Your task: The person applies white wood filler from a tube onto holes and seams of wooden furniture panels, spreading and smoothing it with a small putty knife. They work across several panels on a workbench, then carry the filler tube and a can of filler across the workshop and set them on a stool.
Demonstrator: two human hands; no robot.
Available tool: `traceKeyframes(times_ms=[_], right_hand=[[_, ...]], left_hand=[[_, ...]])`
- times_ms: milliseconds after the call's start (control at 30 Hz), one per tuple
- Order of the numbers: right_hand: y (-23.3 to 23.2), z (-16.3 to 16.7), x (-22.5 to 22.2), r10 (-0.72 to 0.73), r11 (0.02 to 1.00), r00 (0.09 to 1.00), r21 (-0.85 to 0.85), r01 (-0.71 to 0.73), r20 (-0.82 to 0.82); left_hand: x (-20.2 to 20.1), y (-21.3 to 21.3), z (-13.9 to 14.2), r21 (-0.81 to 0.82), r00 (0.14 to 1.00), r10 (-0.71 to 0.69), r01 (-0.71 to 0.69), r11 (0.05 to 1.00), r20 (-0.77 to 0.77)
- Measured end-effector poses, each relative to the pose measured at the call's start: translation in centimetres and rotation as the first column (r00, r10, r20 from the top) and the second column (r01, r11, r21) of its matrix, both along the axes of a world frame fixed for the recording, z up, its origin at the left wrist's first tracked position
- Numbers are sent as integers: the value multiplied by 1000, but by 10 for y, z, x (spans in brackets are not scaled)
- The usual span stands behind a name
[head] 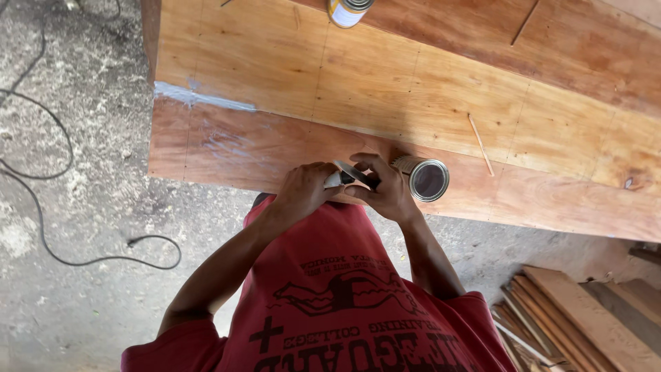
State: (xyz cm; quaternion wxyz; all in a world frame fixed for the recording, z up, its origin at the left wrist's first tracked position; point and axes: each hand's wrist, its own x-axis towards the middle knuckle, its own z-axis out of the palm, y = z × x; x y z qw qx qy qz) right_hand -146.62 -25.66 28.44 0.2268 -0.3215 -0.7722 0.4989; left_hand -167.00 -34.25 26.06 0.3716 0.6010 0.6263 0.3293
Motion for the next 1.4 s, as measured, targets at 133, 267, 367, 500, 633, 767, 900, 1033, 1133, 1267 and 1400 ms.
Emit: traceKeyframes(times_ms=[133,267,367,500,633,767,900,1033,1133,1267,1400], right_hand=[[-3,9,12,-73,997,939,60,56,335],[-4,13,26,-127,987,951,-56,149,282],[-4,15,40,-164,986,981,-18,167,106],[-3,14,52,-208,966,844,-34,258,495],[-1,13,67,-185,982,981,-23,186,51],[2,7,83,-205,971,969,-98,220,141],[0,-5,101,-181,969,973,-144,201,141],[-2,-20,114,-172,958,972,-203,203,158],[1,-29,125,-145,962,975,-205,179,170],[2,-33,145,-82,971,996,-228,75,-22],[-2,-30,151,-75,932,979,-335,136,188]], left_hand=[[14,10,1,34,997,-74,75,997,-21],[28,23,3,-2,991,-123,123,992,-57],[39,30,4,64,990,-137,138,988,-16],[57,32,3,34,977,-177,182,983,-117],[69,33,-2,-60,972,-176,168,984,-159],[83,33,-6,-4,966,-147,149,989,-214],[101,28,-9,-44,959,-184,179,983,-215],[120,23,-10,-158,940,-174,132,979,-295],[134,19,-9,-117,935,-147,115,987,-322],[153,13,-11,-240,956,-42,-30,970,-290],[170,2,-9,-197,955,-67,9,980,-290]])
